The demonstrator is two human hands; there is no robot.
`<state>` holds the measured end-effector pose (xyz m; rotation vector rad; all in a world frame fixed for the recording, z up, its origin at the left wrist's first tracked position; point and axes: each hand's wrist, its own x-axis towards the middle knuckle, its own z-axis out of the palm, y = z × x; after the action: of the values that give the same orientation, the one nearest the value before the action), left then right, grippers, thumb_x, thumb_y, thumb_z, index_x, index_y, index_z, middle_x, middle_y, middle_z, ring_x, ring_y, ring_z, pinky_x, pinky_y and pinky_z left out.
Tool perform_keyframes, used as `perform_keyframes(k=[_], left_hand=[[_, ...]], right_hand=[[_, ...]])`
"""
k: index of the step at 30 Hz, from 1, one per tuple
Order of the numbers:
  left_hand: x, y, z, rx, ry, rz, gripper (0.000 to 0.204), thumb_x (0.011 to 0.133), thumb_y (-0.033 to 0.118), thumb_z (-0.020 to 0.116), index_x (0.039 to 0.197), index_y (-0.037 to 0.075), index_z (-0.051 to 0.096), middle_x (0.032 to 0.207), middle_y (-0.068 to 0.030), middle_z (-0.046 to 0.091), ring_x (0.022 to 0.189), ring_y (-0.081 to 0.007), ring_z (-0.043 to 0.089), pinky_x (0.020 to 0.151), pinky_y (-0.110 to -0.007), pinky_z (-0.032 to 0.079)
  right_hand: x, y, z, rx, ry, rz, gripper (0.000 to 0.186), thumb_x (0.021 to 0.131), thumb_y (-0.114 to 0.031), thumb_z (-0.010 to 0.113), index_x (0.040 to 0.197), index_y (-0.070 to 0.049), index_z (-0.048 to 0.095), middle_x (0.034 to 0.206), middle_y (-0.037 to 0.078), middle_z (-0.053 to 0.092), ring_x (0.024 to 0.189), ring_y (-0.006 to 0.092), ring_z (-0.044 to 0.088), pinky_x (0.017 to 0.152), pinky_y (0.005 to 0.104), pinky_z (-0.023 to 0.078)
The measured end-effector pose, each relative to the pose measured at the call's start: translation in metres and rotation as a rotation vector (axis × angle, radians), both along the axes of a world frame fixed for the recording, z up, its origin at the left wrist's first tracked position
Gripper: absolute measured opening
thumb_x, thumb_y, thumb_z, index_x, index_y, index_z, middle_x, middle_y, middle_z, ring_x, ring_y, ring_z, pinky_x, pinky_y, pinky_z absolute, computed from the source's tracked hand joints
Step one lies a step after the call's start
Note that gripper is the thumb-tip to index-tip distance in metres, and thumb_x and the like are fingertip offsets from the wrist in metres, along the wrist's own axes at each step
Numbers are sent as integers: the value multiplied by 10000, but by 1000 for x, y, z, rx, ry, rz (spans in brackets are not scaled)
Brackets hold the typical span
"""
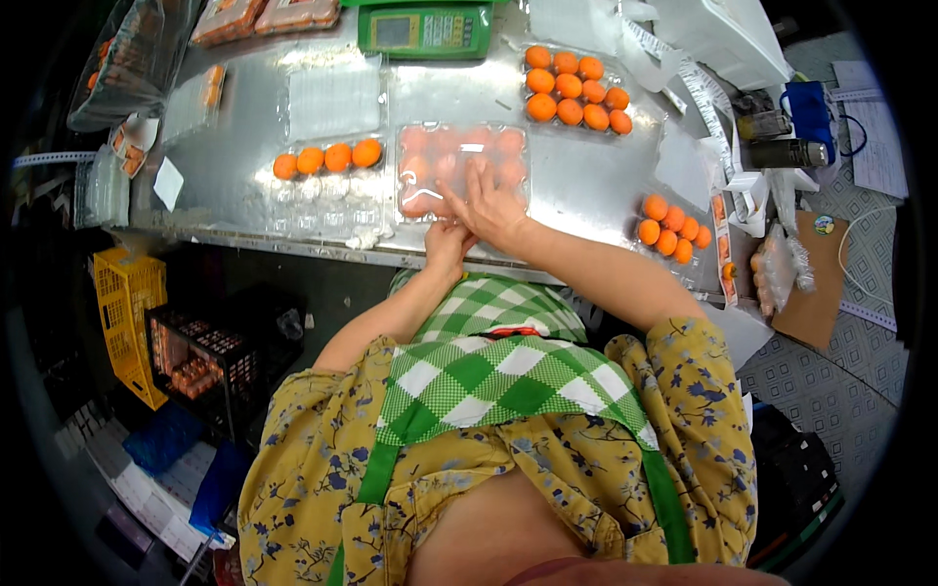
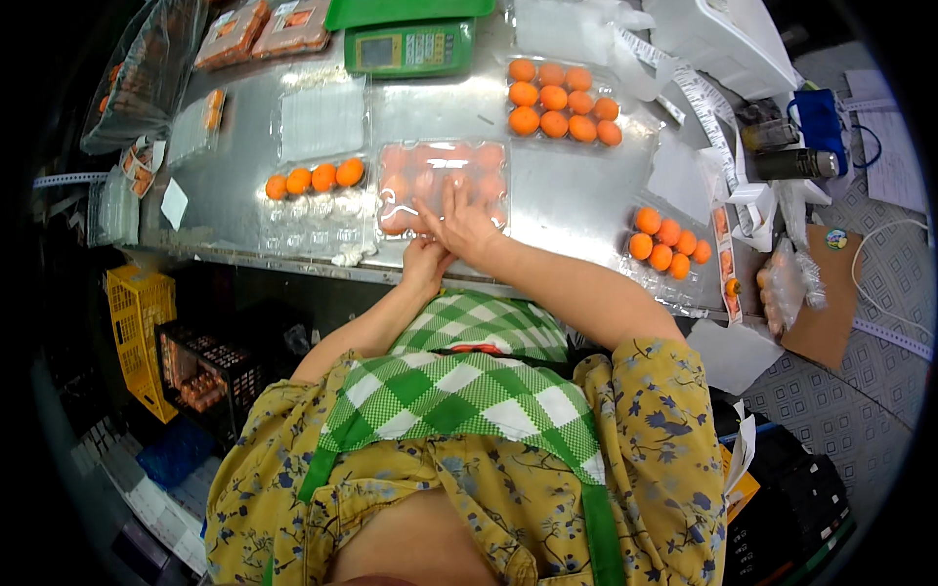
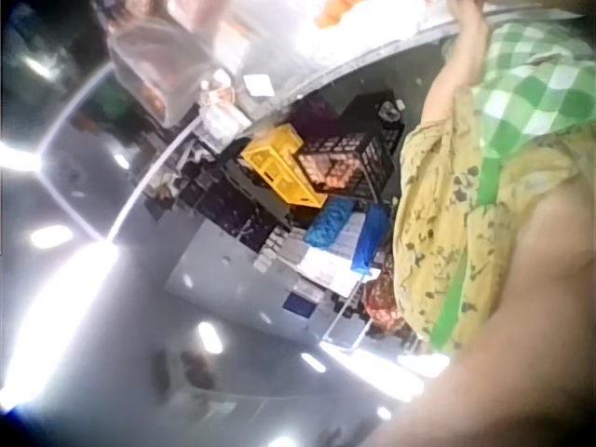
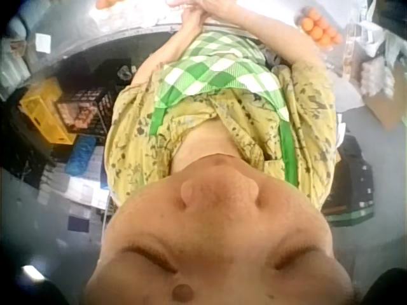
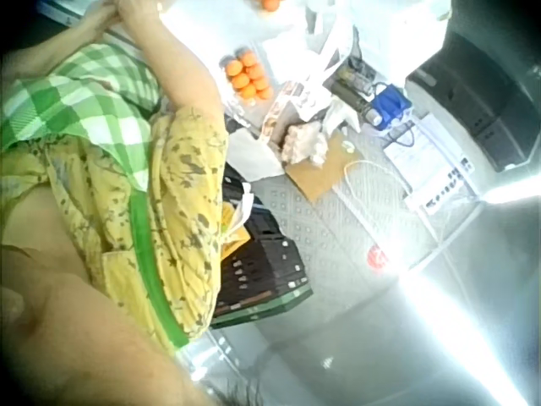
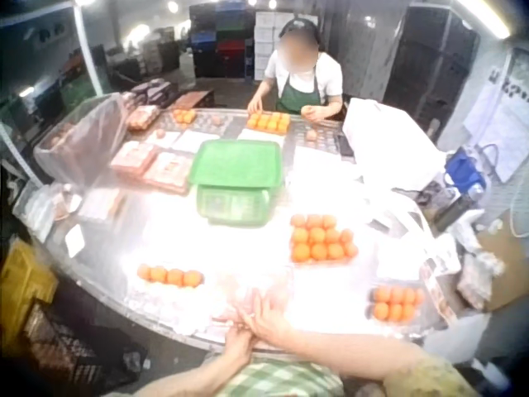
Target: The person arranges small orange fruits into clear plastic trays on a metal counter, then moves to a storage area to retrieve crates of pre-packaged fruit. They return to the counter and continue filling trays with individual fruits by hand.
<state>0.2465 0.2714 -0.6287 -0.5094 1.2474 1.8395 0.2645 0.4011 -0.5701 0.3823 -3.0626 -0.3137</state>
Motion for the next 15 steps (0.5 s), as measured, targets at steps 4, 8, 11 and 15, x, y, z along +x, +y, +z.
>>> perform_keyframes(k=[4,8,11,15], left_hand=[[0,3,21,-42,41,27,156,869,32,555,985,-48,489,966,-126,594,811,-201,628,689,-306,554],[2,4,19,-94,41,53,246,869,114,605,1018,-22,464,916,-100,593,767,-178,618,644,-296,544],[1,6,22,-112,48,39,238,876,131,605,1014,-13,475,918,-84,592,749,-159,609,599,-283,522],[-2,6,23,-91,41,41,217,882,138,600,1009,2,490,911,-62,592,736,-143,601,562,-278,498]], right_hand=[[-5,-7,-1,55,-70,-12,589,904,-269,471,1449,-145,287,1214,428,441,942,589,550,561,444,545],[-7,-16,10,123,-224,-39,684,878,-299,496,1479,-156,204,1261,417,413,937,604,536,552,524,519],[-8,-20,13,121,-243,-49,691,877,-298,493,1481,-150,190,1254,415,421,893,594,562,557,526,522],[-8,-17,-1,49,-174,5,645,880,-249,485,1458,-113,233,1222,428,432,848,520,615,517,478,529]])
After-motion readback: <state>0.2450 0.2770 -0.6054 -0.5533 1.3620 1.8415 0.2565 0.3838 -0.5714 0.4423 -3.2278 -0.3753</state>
